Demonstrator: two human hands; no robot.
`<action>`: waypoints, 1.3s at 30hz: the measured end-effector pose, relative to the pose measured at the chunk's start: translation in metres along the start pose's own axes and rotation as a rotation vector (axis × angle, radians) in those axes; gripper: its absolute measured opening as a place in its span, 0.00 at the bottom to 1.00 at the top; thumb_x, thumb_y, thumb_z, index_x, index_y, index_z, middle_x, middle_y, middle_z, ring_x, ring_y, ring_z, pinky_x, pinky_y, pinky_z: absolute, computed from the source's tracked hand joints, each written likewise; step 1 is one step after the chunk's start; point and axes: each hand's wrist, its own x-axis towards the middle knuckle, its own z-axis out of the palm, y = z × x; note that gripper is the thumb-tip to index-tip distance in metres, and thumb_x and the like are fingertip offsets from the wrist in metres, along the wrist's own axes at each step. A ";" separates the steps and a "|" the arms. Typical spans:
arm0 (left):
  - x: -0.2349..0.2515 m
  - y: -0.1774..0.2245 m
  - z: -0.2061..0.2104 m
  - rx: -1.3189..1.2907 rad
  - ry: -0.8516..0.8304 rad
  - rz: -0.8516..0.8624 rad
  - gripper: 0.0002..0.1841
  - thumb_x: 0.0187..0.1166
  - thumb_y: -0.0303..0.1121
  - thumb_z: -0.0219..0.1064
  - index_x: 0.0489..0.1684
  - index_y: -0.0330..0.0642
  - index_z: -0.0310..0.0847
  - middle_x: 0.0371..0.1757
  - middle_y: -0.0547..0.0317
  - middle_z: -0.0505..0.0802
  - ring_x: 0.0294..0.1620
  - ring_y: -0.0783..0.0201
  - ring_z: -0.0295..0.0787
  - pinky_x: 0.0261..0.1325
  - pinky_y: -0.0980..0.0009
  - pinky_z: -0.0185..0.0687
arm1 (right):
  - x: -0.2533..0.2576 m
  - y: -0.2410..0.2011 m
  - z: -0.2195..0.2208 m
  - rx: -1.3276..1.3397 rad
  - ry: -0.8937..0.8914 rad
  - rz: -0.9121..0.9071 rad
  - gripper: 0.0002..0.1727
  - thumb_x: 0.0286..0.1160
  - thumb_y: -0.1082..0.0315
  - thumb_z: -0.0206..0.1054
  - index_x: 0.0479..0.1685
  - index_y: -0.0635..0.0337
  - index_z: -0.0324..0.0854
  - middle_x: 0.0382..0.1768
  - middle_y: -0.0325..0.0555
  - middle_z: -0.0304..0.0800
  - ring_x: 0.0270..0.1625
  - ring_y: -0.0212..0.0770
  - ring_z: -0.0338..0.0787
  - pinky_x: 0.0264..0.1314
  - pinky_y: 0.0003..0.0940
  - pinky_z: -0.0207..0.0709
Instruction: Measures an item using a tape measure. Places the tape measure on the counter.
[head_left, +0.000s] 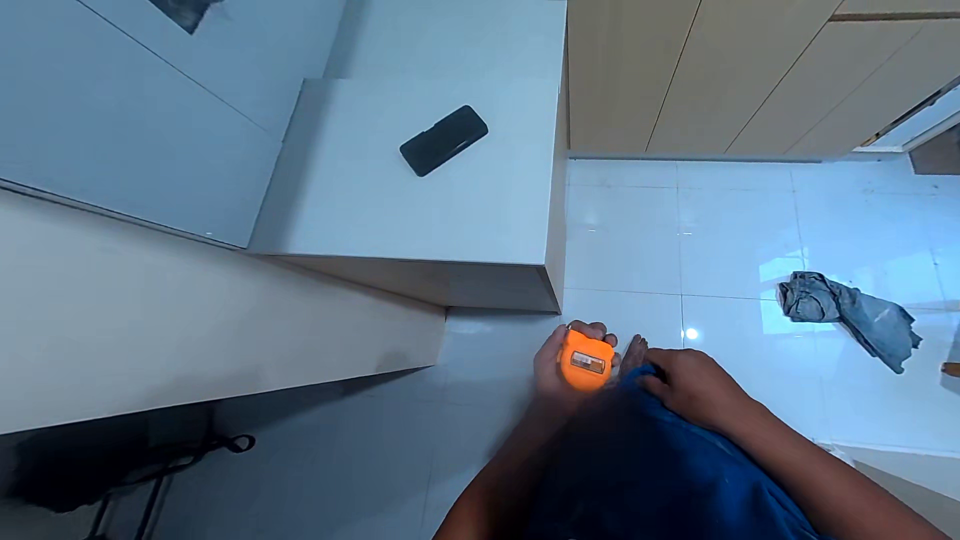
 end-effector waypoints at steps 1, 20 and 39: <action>0.000 0.002 0.003 -0.042 0.005 0.011 0.18 0.80 0.48 0.60 0.33 0.43 0.86 0.46 0.48 0.91 0.52 0.47 0.91 0.54 0.54 0.88 | -0.002 0.003 0.003 0.027 0.072 -0.026 0.15 0.84 0.56 0.62 0.44 0.60 0.84 0.33 0.51 0.88 0.42 0.51 0.89 0.48 0.53 0.79; -0.002 -0.010 0.012 0.404 -0.088 -0.136 0.12 0.84 0.46 0.58 0.36 0.55 0.84 0.47 0.64 0.91 0.53 0.67 0.87 0.57 0.69 0.82 | 0.015 -0.001 0.015 0.440 0.205 -0.132 0.29 0.62 0.55 0.76 0.61 0.59 0.72 0.55 0.46 0.81 0.45 0.33 0.85 0.45 0.31 0.80; 0.073 -0.002 0.057 1.064 0.402 -0.144 0.39 0.67 0.30 0.71 0.82 0.35 0.56 0.50 0.53 0.89 0.43 0.65 0.89 0.44 0.70 0.87 | 0.049 0.094 -0.049 0.452 -0.014 -0.020 0.35 0.77 0.59 0.70 0.86 0.53 0.68 0.78 0.55 0.75 0.69 0.52 0.85 0.66 0.50 0.82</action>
